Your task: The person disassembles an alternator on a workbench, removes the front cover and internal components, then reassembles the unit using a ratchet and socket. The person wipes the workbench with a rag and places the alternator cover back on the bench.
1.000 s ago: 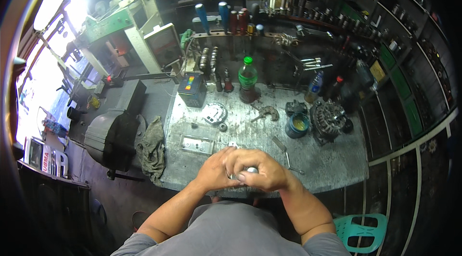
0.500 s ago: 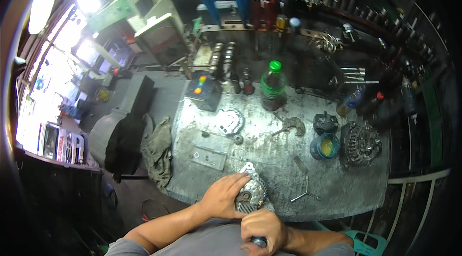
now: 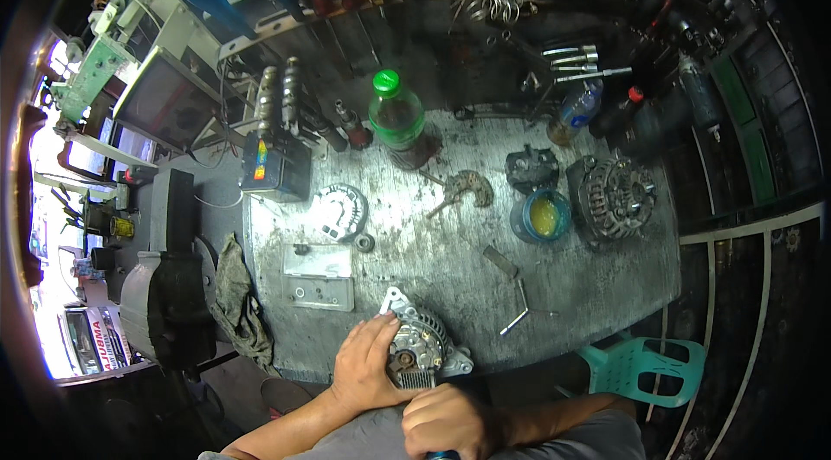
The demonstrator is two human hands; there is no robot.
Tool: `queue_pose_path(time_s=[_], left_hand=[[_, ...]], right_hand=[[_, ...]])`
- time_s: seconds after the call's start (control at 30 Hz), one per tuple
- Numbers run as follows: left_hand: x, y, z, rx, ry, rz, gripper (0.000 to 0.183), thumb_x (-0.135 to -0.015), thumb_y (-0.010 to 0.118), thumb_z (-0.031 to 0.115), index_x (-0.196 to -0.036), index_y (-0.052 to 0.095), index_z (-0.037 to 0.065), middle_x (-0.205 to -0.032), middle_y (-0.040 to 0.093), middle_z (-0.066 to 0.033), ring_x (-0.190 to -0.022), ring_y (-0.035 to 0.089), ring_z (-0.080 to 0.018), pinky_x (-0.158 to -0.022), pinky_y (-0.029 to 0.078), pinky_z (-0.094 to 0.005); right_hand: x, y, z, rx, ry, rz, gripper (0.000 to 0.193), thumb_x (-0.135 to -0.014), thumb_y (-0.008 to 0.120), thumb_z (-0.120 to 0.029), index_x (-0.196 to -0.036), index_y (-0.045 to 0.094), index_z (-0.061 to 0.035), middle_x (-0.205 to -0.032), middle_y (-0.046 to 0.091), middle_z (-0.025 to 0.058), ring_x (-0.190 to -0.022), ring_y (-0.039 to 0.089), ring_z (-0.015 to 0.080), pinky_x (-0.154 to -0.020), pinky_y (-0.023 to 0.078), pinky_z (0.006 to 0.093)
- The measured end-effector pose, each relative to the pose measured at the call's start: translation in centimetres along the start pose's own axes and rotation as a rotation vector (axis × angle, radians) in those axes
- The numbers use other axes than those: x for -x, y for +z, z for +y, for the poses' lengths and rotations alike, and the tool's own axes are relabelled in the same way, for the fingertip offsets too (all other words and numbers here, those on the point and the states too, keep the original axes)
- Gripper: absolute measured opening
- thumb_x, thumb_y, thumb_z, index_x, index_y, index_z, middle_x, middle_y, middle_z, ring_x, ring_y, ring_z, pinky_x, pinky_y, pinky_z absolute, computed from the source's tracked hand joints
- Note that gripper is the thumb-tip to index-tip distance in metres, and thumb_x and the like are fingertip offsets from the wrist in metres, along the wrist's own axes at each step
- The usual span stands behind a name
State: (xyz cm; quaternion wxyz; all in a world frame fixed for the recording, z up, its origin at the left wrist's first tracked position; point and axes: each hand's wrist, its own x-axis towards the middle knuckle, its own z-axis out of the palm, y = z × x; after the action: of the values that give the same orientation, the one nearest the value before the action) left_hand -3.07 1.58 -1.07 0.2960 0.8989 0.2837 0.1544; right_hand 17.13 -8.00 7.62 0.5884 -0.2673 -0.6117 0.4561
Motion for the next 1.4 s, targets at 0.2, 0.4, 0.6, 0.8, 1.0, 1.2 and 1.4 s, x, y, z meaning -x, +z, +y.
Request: queue_pose_path(time_s=[0.2, 0.4, 0.6, 0.8, 1.0, 1.2, 1.4], left_hand=[[0.5, 0.4, 0.3, -0.016, -0.01, 0.044, 0.12, -0.068, 0.105, 0.058, -0.159, 0.056, -0.002, -0.15, 0.068, -0.0279, -0.137, 0.069, -0.047, -0.118, 0.055, -0.0567], [2.3, 0.2, 0.8, 0.122, -0.05, 0.077, 0.117, -0.073, 0.106, 0.047, -0.166, 0.05, 0.004, -0.161, 0.06, -0.025, -0.145, 0.062, -0.0489, -0.124, 0.051, -0.057], [5.5, -0.1, -1.1, 0.206, 0.17, 0.216, 0.048, -0.087, 0.096, 0.021, -0.131, 0.079, 0.011, -0.155, 0.067, -0.0176, -0.148, 0.059, -0.046, -0.127, 0.046, -0.0577], [7.0, 1.7, 0.4, 0.239, 0.02, 0.291, 0.022, -0.092, 0.089, 0.011, -0.114, 0.085, 0.011, -0.149, 0.073, -0.016, -0.139, 0.069, -0.0399, -0.117, 0.056, -0.0505], [6.7, 1.7, 0.9, 0.258, -0.021, 0.336, 0.018, -0.093, 0.089, 0.013, -0.111, 0.086, 0.009, -0.145, 0.075, -0.0143, -0.131, 0.071, -0.0382, -0.112, 0.057, -0.0495], [6.5, 1.6, 0.8, 0.225, 0.015, 0.359, 0.016, -0.093, 0.088, 0.014, -0.108, 0.085, 0.008, -0.141, 0.076, -0.0135, -0.123, 0.072, -0.0361, -0.108, 0.057, -0.0504], [6.5, 1.8, 0.8, 0.2, 0.033, 0.366, 0.017, -0.093, 0.088, 0.014, -0.108, 0.085, 0.008, -0.141, 0.076, -0.0134, -0.123, 0.072, -0.0372, -0.111, 0.054, -0.0521]], right_hand=[[0.6, 1.8, -0.1, 0.295, -0.129, 0.22, 0.026, -0.093, 0.084, -0.027, -0.084, 0.069, -0.0076, -0.081, 0.073, 0.0084, -0.069, 0.073, 0.0319, -0.065, 0.06, 0.0444], [0.8, 2.2, -1.9, -0.059, 0.207, 0.429, 0.018, -0.089, 0.067, -0.015, -0.079, 0.061, -0.0009, -0.071, 0.065, 0.0095, -0.06, 0.062, 0.0175, -0.057, 0.051, 0.0351], [1.1, 5.7, -1.1, -0.073, 0.056, 0.287, 0.024, -0.095, 0.063, -0.018, -0.08, 0.059, -0.0002, -0.067, 0.06, 0.0073, -0.058, 0.052, 0.0136, -0.055, 0.043, 0.0319], [1.0, 5.6, 0.7, 0.003, 0.111, 0.317, 0.028, -0.1, 0.061, -0.022, -0.081, 0.059, -0.0015, -0.067, 0.058, 0.0064, -0.059, 0.052, 0.0136, -0.056, 0.043, 0.0317], [0.7, 6.0, 0.8, 0.044, 0.1, 0.283, 0.033, -0.102, 0.064, -0.026, -0.081, 0.059, -0.001, -0.067, 0.059, 0.0078, -0.059, 0.053, 0.0151, -0.056, 0.042, 0.0328], [0.3, 5.9, 0.7, 0.108, 0.144, 0.227, 0.032, -0.095, 0.066, -0.027, -0.078, 0.062, -0.0009, -0.069, 0.065, 0.0057, -0.059, 0.06, 0.0153, -0.059, 0.048, 0.033], [0.6, 6.7, 1.1, 0.1, 0.098, 0.274, 0.045, -0.111, 0.066, -0.039, -0.087, 0.059, -0.001, -0.07, 0.057, 0.0086, -0.064, 0.055, 0.0158, -0.06, 0.044, 0.0314]])
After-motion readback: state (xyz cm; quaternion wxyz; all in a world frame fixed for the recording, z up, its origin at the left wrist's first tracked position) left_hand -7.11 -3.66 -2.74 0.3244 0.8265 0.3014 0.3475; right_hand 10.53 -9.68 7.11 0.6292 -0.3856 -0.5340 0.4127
